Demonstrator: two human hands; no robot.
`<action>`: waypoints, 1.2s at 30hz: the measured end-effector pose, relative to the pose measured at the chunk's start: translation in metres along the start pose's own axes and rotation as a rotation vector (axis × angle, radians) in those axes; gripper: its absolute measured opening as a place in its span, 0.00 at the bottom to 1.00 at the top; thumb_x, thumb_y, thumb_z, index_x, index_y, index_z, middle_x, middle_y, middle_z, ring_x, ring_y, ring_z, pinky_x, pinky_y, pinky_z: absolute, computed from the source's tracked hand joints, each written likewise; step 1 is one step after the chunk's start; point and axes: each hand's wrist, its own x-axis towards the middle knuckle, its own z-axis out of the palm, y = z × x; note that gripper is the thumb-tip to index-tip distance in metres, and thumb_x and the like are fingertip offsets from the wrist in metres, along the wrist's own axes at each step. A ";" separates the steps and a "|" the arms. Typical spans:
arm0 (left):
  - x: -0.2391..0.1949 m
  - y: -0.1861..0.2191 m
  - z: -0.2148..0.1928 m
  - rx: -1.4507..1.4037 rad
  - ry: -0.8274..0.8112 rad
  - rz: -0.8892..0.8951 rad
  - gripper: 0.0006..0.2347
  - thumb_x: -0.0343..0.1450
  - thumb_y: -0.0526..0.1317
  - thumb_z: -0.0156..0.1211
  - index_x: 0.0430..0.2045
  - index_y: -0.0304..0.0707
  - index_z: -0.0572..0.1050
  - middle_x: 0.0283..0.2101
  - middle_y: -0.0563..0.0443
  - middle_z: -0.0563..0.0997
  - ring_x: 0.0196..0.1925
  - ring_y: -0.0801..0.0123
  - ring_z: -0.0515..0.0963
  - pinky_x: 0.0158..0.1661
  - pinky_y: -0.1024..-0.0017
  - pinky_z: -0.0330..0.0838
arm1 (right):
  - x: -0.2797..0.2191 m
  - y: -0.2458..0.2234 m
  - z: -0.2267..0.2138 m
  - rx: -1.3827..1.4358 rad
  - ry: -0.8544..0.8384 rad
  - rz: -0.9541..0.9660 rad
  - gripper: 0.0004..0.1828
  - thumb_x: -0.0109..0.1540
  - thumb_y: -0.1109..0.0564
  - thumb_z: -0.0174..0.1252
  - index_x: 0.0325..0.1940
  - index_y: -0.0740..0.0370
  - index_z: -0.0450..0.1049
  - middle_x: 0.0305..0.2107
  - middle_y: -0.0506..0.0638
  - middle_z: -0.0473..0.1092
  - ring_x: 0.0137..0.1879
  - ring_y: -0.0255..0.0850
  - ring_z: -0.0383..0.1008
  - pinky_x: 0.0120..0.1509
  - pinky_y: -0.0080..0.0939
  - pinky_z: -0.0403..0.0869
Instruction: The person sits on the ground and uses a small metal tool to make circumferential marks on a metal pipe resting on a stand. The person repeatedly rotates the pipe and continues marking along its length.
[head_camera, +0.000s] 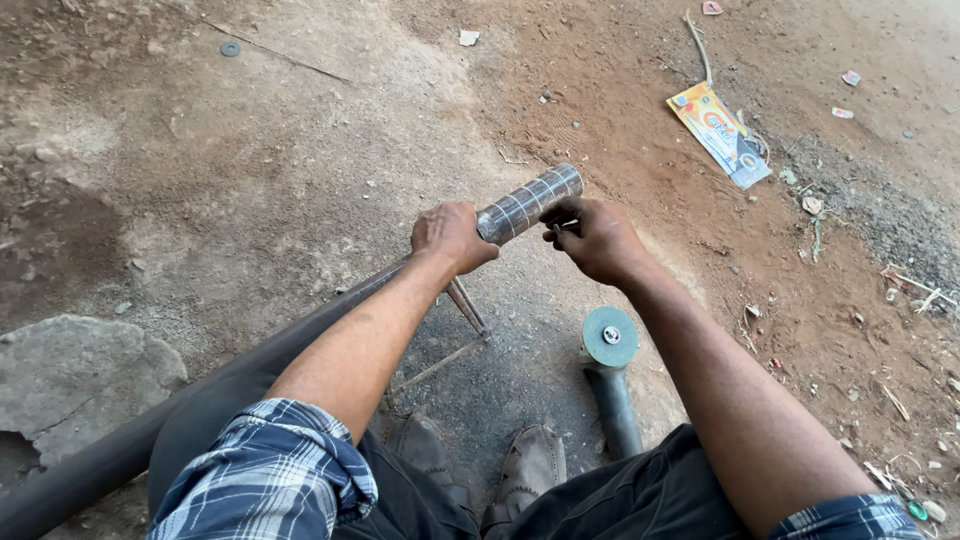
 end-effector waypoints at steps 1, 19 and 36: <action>-0.001 0.001 0.001 0.017 0.010 0.008 0.19 0.64 0.51 0.72 0.41 0.40 0.76 0.35 0.51 0.80 0.32 0.69 0.78 0.33 0.69 0.74 | -0.001 -0.001 0.000 -0.021 0.004 -0.019 0.15 0.63 0.66 0.55 0.52 0.61 0.79 0.41 0.52 0.81 0.49 0.37 0.83 0.54 0.38 0.80; 0.006 0.013 0.001 0.222 0.005 0.062 0.19 0.65 0.50 0.72 0.40 0.34 0.78 0.37 0.44 0.82 0.37 0.64 0.84 0.40 0.66 0.83 | 0.000 0.004 0.001 -0.087 0.036 -0.067 0.14 0.60 0.66 0.56 0.49 0.61 0.78 0.40 0.51 0.81 0.47 0.40 0.83 0.57 0.41 0.79; 0.011 0.011 -0.021 -0.008 -0.090 0.015 0.25 0.58 0.57 0.77 0.39 0.40 0.81 0.41 0.44 0.85 0.40 0.64 0.85 0.42 0.66 0.80 | 0.014 0.019 0.008 -0.223 -0.033 0.133 0.22 0.63 0.67 0.51 0.60 0.56 0.75 0.47 0.53 0.78 0.52 0.47 0.80 0.58 0.45 0.79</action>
